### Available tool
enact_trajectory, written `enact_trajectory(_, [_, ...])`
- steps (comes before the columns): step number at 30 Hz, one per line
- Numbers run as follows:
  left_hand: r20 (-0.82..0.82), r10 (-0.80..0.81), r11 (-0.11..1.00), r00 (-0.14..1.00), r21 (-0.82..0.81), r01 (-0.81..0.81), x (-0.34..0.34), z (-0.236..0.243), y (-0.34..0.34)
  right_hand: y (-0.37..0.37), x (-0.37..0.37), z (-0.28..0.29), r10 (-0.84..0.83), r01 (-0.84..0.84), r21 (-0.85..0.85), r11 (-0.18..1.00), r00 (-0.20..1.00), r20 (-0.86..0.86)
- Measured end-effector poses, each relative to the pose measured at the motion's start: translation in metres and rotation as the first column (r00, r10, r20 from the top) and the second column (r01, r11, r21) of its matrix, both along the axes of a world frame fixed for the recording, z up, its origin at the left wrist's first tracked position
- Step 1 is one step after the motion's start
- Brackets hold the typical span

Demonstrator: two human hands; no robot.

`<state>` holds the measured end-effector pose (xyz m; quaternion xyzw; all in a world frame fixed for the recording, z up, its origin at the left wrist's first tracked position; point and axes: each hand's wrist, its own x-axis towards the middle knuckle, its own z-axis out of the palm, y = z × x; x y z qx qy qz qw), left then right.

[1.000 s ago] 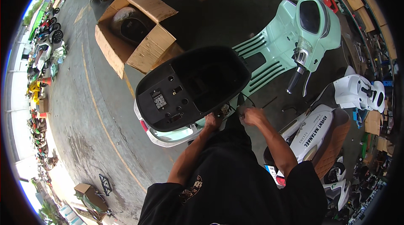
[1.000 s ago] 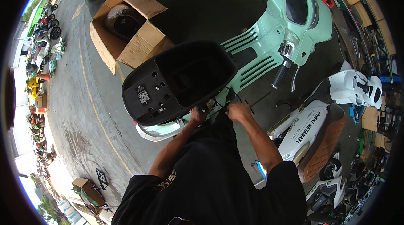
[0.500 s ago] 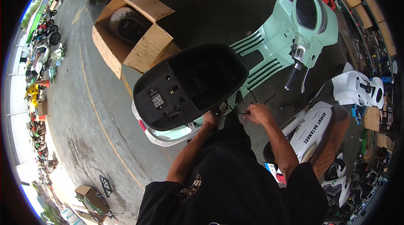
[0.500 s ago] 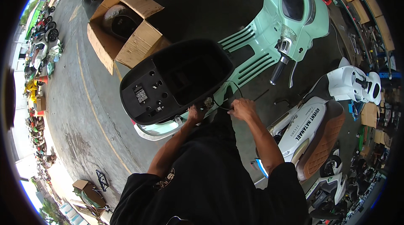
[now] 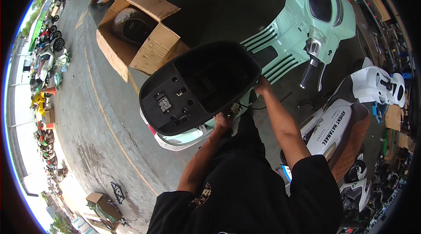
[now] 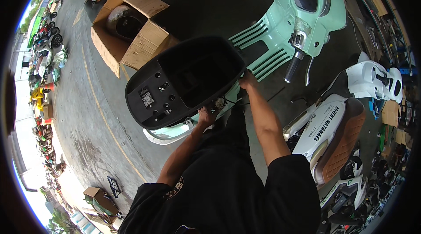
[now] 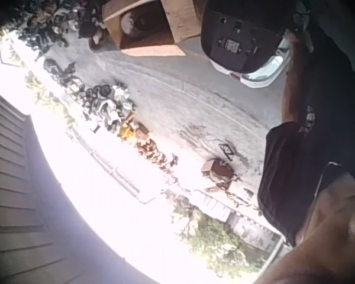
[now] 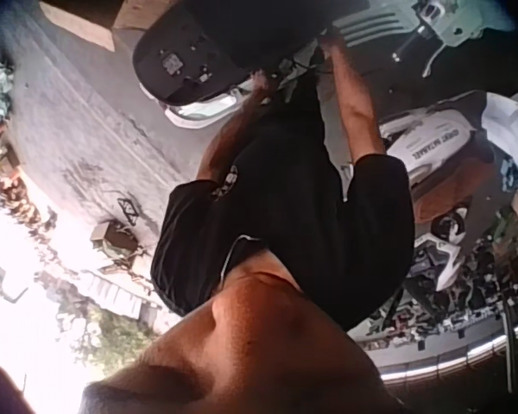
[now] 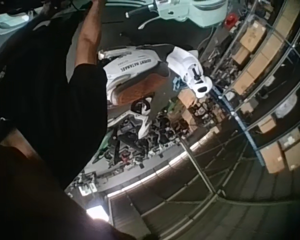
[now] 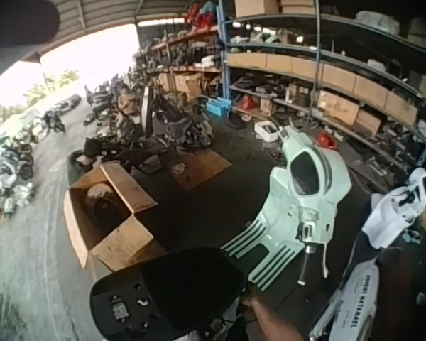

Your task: The person uses a screwdriver to tighten components on the base of a scooter seat bucket, then lifts the bucket and aligns it onto the body of a light green scooter before using a T-handle socket wrench to secure it.

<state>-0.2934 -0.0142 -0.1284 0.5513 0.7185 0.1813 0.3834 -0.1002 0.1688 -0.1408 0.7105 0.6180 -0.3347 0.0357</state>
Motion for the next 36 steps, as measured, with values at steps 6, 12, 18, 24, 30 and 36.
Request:
enact_trajectory(6, [0.010,-0.009,0.997,1.000,-0.074,0.010,0.010,-0.008,0.002,-0.005,0.022,-0.039,0.435,-0.434,-0.031,0.900,0.898,0.066])
enact_trajectory(12, [-0.049,-0.034,0.999,0.998,0.010,0.034,0.010,0.017,0.004,-0.061,0.026,0.029,-0.085,-0.069,-0.233,0.970,0.801,-0.592])
enact_trajectory(18, [-0.041,-0.081,0.996,0.996,-0.042,0.079,0.004,0.005,0.002,-0.108,0.060,0.053,-0.688,0.671,-0.182,0.719,0.650,-0.322])
enact_trajectory(24, [0.001,0.012,0.995,1.000,-0.100,-0.011,0.014,0.002,0.001,-0.146,0.012,0.053,-0.342,0.256,-0.227,0.940,0.739,-0.581])
enact_trajectory(30, [-0.022,-0.025,0.999,0.999,-0.030,0.024,0.007,-0.009,-0.004,-0.157,-0.006,0.030,-0.264,0.116,-0.293,0.949,0.800,-0.539])
enact_trajectory(36, [-0.040,0.001,0.997,0.999,0.073,0.002,0.004,-0.029,-0.013,-0.156,-0.016,0.041,-0.174,0.158,-0.075,0.985,0.860,-0.480])
